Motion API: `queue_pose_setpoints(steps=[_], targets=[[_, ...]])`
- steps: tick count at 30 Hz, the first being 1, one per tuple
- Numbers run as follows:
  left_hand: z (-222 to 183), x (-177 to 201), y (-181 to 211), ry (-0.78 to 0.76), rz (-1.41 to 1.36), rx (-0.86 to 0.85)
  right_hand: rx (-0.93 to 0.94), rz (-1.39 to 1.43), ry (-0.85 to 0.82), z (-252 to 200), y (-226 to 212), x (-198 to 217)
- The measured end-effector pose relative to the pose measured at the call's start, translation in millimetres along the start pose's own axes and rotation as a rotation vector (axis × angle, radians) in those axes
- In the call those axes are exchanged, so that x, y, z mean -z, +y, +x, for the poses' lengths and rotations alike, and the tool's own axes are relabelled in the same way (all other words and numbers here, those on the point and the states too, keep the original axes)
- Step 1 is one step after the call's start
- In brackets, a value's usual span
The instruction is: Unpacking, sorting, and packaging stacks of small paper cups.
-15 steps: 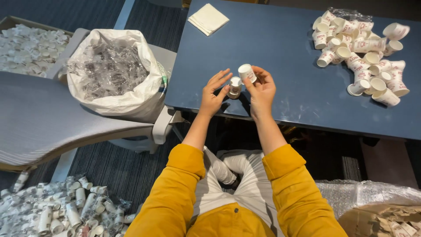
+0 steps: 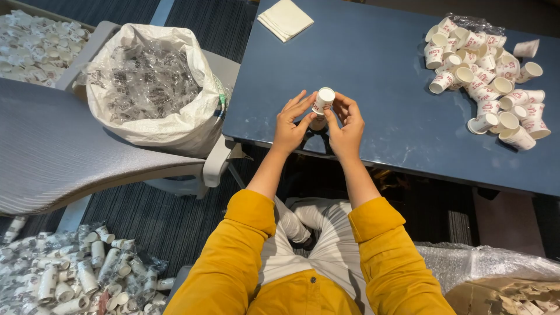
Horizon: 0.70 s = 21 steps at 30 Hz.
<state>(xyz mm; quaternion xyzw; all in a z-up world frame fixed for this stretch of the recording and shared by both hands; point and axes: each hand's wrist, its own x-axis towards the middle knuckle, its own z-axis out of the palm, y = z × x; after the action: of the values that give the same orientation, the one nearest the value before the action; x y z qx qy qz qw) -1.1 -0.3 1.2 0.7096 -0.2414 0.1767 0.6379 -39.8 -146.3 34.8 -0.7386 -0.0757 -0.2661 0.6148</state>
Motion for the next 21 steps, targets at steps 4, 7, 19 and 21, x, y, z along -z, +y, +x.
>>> queue_pose_setpoints(steps=[4, 7, 19, 21], targets=[[0.3, 0.6, 4.8, 0.002, -0.018, 0.011, 0.040, -0.003, -0.007, -0.6, -1.1, 2.0], [0.0, -0.7, 1.8, 0.015, -0.038, 0.054, 0.044, -0.070, -0.020, -2.3, -7.9, 3.1], [0.0, -0.6, 1.8, 0.009, -0.046, 0.110, 0.055, -0.188, -0.014, -5.6, -3.5, 6.2], [1.3, 0.6, 5.6, -0.017, -0.031, 0.132, 0.039, -0.198, -0.018, -7.3, -5.2, 5.3]])
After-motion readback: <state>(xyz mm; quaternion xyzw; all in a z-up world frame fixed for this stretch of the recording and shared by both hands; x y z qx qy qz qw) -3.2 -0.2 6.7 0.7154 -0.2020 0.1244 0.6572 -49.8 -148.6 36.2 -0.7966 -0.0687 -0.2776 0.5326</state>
